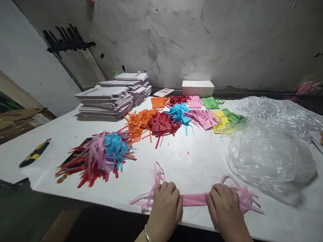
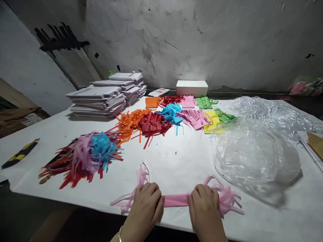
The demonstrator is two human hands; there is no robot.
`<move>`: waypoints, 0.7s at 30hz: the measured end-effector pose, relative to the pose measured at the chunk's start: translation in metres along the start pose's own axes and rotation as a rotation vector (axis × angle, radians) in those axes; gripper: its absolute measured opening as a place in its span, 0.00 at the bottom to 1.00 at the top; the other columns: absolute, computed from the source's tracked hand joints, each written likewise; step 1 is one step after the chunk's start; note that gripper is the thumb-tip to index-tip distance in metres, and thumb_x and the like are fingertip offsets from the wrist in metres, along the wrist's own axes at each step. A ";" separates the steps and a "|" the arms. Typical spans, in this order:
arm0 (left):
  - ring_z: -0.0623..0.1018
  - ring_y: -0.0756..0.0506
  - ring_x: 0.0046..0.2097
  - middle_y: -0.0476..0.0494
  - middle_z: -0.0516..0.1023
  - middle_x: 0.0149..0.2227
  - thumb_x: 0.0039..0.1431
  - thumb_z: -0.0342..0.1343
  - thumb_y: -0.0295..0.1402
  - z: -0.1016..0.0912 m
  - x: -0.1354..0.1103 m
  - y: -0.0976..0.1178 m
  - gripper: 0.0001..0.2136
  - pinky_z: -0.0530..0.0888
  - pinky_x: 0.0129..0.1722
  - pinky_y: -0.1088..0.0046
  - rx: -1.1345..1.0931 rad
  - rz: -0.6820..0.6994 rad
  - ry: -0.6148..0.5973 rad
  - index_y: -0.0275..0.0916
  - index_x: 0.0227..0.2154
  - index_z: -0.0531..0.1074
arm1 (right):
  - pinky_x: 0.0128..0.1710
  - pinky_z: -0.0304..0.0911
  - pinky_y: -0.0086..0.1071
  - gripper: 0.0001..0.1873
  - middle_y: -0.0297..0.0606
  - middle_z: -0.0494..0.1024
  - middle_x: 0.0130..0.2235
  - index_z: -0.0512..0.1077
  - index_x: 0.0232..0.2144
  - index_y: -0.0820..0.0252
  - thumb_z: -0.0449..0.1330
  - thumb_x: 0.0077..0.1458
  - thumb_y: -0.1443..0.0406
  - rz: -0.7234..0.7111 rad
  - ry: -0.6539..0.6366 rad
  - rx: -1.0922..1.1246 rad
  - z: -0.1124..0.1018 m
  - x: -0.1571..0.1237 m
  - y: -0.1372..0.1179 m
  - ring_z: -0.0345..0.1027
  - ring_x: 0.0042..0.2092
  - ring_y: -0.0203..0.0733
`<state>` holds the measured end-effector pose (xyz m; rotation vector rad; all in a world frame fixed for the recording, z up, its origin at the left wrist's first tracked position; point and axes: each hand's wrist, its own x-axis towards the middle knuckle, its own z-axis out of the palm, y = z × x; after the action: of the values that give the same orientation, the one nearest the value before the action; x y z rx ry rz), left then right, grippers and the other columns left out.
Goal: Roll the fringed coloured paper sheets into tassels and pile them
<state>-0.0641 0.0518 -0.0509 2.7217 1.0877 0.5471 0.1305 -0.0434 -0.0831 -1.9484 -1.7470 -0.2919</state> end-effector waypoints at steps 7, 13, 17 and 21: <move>0.72 0.44 0.43 0.47 0.75 0.40 0.61 0.52 0.21 0.007 0.004 -0.006 0.08 0.63 0.53 0.56 -0.120 0.192 0.073 0.41 0.36 0.71 | 0.45 0.61 0.42 0.11 0.42 0.75 0.42 0.70 0.44 0.58 0.50 0.63 0.72 -0.195 0.079 0.107 -0.006 0.006 -0.002 0.69 0.44 0.46; 0.70 0.44 0.39 0.46 0.76 0.37 0.64 0.53 0.28 0.001 -0.011 -0.006 0.03 0.68 0.42 0.64 -0.245 0.401 -0.033 0.40 0.37 0.71 | 0.48 0.65 0.38 0.07 0.38 0.78 0.38 0.72 0.41 0.58 0.57 0.60 0.65 -0.384 -0.040 0.209 -0.031 -0.005 0.003 0.71 0.41 0.44; 0.71 0.46 0.37 0.48 0.77 0.35 0.66 0.52 0.27 0.001 -0.018 -0.003 0.04 0.67 0.40 0.66 -0.301 0.442 0.029 0.40 0.34 0.70 | 0.46 0.64 0.38 0.04 0.34 0.77 0.31 0.73 0.37 0.59 0.59 0.59 0.68 -0.430 0.029 0.187 -0.030 -0.020 0.005 0.70 0.35 0.41; 0.70 0.47 0.36 0.49 0.77 0.33 0.66 0.52 0.26 0.002 -0.018 -0.006 0.06 0.66 0.39 0.67 -0.385 0.444 0.020 0.40 0.32 0.69 | 0.42 0.62 0.36 0.06 0.32 0.74 0.26 0.72 0.34 0.59 0.57 0.61 0.72 -0.402 0.078 0.288 -0.027 -0.027 0.003 0.67 0.32 0.38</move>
<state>-0.0792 0.0433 -0.0592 2.6018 0.3209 0.7534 0.1340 -0.0802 -0.0742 -1.3638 -1.9962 -0.2334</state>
